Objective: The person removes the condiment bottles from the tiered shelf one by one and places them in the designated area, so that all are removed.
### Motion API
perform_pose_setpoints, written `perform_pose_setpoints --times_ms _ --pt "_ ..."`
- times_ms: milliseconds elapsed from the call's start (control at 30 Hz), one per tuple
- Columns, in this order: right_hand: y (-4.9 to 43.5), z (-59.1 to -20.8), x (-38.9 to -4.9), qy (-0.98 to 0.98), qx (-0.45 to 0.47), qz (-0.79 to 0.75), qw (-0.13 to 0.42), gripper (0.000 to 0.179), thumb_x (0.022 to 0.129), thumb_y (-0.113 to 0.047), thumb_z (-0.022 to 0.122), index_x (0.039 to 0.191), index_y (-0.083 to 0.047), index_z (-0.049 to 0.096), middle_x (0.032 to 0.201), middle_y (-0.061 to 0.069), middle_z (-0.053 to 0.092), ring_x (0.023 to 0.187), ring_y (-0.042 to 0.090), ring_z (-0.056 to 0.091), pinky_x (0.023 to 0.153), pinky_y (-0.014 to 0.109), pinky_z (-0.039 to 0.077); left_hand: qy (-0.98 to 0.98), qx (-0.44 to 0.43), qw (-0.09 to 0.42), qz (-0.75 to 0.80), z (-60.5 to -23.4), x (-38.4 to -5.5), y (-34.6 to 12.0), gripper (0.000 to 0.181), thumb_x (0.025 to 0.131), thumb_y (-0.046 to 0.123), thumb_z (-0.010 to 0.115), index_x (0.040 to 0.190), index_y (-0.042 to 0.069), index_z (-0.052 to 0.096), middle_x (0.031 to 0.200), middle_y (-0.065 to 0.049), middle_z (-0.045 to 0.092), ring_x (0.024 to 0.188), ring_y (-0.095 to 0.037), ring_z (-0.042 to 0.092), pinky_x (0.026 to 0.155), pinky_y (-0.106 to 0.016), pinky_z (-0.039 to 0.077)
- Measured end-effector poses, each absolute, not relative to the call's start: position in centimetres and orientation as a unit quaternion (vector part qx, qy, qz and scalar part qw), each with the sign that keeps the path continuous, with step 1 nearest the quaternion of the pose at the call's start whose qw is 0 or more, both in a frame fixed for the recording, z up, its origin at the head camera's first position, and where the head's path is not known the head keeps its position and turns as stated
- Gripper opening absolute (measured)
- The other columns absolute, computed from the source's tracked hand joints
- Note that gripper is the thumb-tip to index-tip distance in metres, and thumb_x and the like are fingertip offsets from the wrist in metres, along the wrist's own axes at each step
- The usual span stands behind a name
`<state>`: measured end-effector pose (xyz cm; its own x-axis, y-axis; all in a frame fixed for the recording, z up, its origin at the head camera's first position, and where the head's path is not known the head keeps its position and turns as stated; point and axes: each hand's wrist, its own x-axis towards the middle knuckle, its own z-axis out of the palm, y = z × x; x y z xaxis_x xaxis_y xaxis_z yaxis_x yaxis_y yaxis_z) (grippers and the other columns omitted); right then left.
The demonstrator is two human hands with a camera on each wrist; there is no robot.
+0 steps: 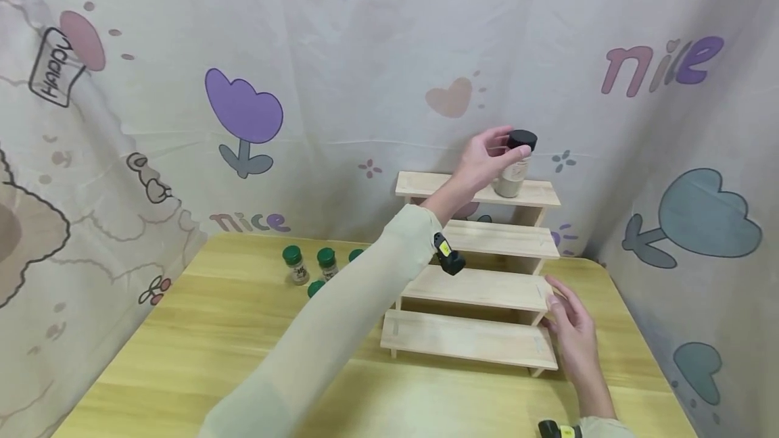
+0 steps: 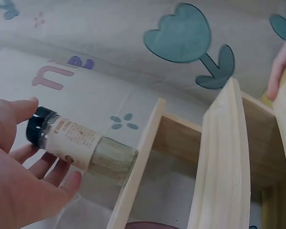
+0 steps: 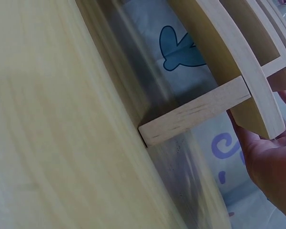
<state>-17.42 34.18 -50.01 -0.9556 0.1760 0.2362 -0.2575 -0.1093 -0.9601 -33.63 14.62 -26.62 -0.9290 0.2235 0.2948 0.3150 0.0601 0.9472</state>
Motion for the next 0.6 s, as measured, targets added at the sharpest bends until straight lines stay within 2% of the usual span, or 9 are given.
perform_pose_setpoints --times_ms 100,600 --pt "34.35 -49.97 -17.23 -0.655 0.025 0.742 0.143 0.047 0.109 -0.013 0.05 0.154 -0.003 0.042 0.136 -0.013 0.058 0.116 -0.001 0.059 0.085 0.017 0.055 -0.741 -0.182 0.042 -0.645 -26.84 -33.91 15.36 0.052 0.09 0.025 0.081 0.138 0.015 0.063 0.117 0.002 0.071 0.096 -0.003 0.061 0.081 -0.013 0.048" --pt "34.37 -49.96 -17.33 -0.652 0.028 0.743 0.147 0.046 0.109 -0.012 0.049 0.154 -0.004 0.043 0.134 -0.014 0.059 0.116 -0.001 0.059 0.085 0.017 0.055 -0.735 -0.175 0.062 -0.652 -26.93 -34.01 15.24 0.038 0.088 0.023 0.083 0.124 0.017 0.071 0.107 0.005 0.072 0.09 -0.003 0.062 0.078 -0.016 0.049"
